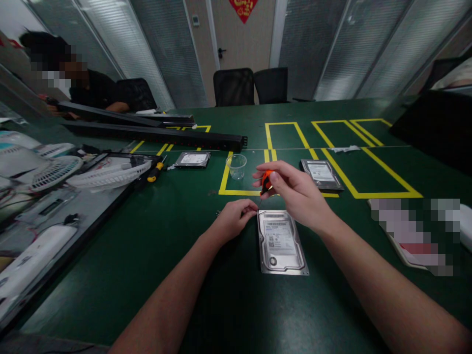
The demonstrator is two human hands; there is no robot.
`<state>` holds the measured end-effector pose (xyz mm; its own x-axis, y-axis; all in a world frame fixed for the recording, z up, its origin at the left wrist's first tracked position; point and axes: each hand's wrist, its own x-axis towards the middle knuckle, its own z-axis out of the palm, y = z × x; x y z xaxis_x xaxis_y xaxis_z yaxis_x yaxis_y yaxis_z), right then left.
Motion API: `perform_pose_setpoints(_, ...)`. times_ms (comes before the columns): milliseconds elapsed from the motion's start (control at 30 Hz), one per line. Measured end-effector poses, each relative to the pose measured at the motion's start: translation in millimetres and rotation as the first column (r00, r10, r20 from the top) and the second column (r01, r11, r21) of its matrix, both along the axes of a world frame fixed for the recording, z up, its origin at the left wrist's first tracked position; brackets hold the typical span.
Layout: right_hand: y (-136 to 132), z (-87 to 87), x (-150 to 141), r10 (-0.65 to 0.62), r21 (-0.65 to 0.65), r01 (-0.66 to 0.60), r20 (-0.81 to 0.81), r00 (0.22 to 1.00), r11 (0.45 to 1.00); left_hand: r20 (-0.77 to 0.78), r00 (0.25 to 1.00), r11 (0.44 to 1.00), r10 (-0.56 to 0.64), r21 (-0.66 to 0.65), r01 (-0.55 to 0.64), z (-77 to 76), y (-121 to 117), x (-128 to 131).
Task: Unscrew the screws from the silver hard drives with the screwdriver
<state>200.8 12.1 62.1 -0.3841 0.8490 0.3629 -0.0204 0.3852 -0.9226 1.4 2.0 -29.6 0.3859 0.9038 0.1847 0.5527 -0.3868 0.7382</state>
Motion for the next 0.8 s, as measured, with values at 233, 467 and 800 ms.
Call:
perform_pose_setpoints(233,-0.3,-6.4,-7.0,-0.105,0.002,0.105,-0.056,0.993,0.994,-0.003,1.000,1.000,-0.008,0.017,0.008,0.2,-0.1,-0.1)
perform_pose_setpoints(467,0.9,-4.2,-2.3,0.002,0.001,-0.002,-0.023,1.000,1.000,-0.004,1.000,1.000,0.004,0.009,-0.004,1.8,-0.4,0.1)
perform_pose_setpoints(800,0.7,-5.4,-6.5,-0.093,-0.070,0.084,-0.137,0.986,0.994,0.019,1.000,1.000,-0.005,-0.001,0.005,0.6,0.0,0.0)
